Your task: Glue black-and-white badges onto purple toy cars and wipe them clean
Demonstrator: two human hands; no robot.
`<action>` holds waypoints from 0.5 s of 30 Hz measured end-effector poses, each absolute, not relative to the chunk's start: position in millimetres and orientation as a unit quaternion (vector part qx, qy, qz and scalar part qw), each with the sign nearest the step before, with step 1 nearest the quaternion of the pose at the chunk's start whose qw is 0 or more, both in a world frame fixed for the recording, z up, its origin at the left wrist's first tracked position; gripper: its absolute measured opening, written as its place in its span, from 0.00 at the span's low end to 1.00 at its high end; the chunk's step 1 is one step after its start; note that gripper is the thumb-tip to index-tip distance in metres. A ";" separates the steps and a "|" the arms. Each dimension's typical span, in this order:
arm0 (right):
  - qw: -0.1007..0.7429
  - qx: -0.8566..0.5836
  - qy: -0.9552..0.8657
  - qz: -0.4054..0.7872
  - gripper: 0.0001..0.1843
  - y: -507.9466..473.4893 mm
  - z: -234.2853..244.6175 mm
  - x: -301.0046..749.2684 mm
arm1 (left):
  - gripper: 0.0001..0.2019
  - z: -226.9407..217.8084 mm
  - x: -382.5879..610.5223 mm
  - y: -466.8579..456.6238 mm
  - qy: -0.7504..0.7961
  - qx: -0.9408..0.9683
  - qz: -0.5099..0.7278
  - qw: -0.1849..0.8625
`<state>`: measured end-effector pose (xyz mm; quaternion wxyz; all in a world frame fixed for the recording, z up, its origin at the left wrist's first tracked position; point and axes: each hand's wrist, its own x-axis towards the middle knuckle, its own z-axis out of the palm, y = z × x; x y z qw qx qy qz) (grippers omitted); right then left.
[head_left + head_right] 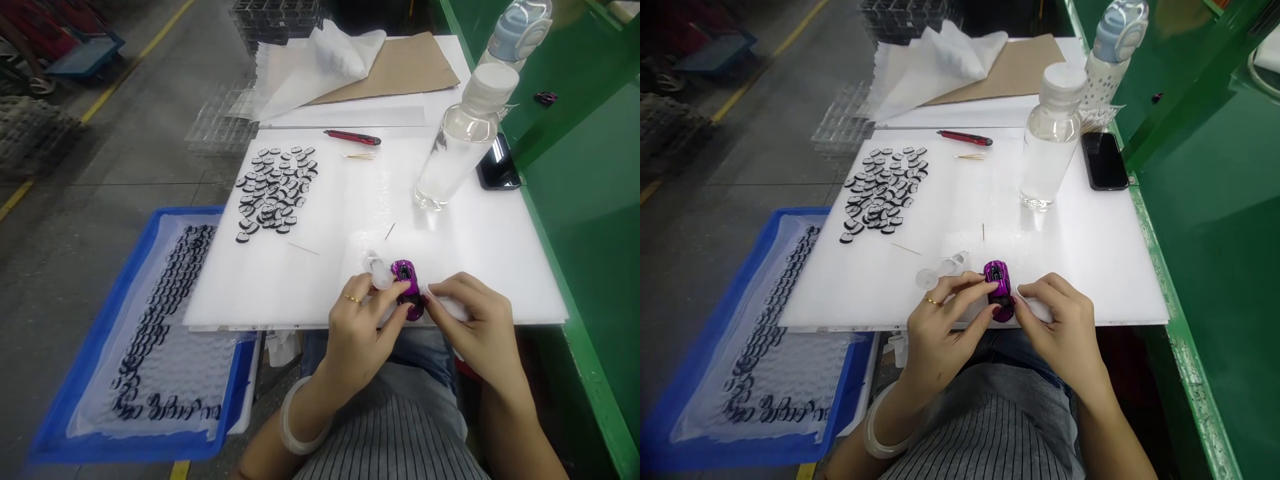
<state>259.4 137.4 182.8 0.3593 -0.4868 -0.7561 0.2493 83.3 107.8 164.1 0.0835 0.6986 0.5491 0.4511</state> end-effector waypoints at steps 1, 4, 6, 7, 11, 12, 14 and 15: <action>0.359 -0.485 -0.758 0.249 0.03 137.2 182.5 259.5 | 0.09 164.2 83.1 107.9 0.552 0.698 0.448 0.083; 0.359 -0.479 -0.762 0.249 0.02 136.3 182.3 259.0 | 0.09 163.7 83.5 108.1 0.553 0.698 0.445 0.092; 0.358 -0.477 -0.764 0.247 0.01 135.9 182.6 257.8 | 0.10 163.5 83.9 108.5 0.546 0.701 0.448 0.103; 0.357 -0.477 -0.765 0.244 0.01 136.0 182.8 257.3 | 0.10 163.8 83.8 108.8 0.544 0.701 0.448 0.105; 0.339 -0.462 -0.788 0.224 0.04 138.5 182.0 259.9 | 0.11 167.1 79.2 109.0 0.544 0.705 0.438 0.122; 0.346 -0.451 -0.796 0.209 0.04 139.1 181.0 261.7 | 0.13 168.2 77.2 108.7 0.542 0.710 0.427 0.139; 0.382 -0.424 -0.807 0.150 0.07 139.5 178.3 265.2 | 0.18 170.1 73.3 107.8 0.537 0.724 0.397 0.172; 0.400 -0.411 -0.811 0.112 0.09 139.1 176.6 265.9 | 0.20 170.6 71.9 107.3 0.536 0.729 0.385 0.180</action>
